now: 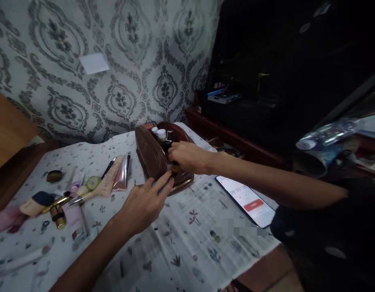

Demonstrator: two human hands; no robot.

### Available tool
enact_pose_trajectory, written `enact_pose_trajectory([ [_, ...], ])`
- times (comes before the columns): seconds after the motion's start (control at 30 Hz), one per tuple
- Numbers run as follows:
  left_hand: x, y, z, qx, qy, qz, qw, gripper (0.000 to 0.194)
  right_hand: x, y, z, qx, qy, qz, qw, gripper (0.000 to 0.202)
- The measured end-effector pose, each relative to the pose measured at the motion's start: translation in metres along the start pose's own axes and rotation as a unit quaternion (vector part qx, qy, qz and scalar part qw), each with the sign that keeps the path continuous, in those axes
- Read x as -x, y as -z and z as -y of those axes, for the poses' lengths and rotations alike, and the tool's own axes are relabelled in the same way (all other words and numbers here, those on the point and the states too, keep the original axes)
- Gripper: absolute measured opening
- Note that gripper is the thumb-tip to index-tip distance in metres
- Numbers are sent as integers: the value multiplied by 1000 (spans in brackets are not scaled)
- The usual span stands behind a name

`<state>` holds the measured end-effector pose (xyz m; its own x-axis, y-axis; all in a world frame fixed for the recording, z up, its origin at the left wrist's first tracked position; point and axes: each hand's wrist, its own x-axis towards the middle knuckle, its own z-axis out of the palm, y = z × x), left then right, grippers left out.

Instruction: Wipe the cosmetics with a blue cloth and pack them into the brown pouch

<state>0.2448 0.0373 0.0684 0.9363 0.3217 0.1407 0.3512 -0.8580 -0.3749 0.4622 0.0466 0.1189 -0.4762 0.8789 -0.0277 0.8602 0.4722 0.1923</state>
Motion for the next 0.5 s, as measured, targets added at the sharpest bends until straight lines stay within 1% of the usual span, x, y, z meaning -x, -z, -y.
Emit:
enact_pose_trajectory([
  [0.1,1,-1,-3,3,-1,2,1000,62,6,-4,5,-63,-6,64,996,16],
  [0.23,3,-1,-6,19,3,12,1000,61,4,-9,9,-84,-4,126,988,25],
  [0.33,6,1,-7,37,-4,19,999,56,-1,-6,11,-84,-3,149,985,25],
  [0.4,10,2,-8,58,-10,19,998,49,-3,-2,12,-92,-6,158,983,23],
  [0.5,21,4,-11,87,-21,8,996,39,-6,-2,10,-113,-29,148,982,22],
])
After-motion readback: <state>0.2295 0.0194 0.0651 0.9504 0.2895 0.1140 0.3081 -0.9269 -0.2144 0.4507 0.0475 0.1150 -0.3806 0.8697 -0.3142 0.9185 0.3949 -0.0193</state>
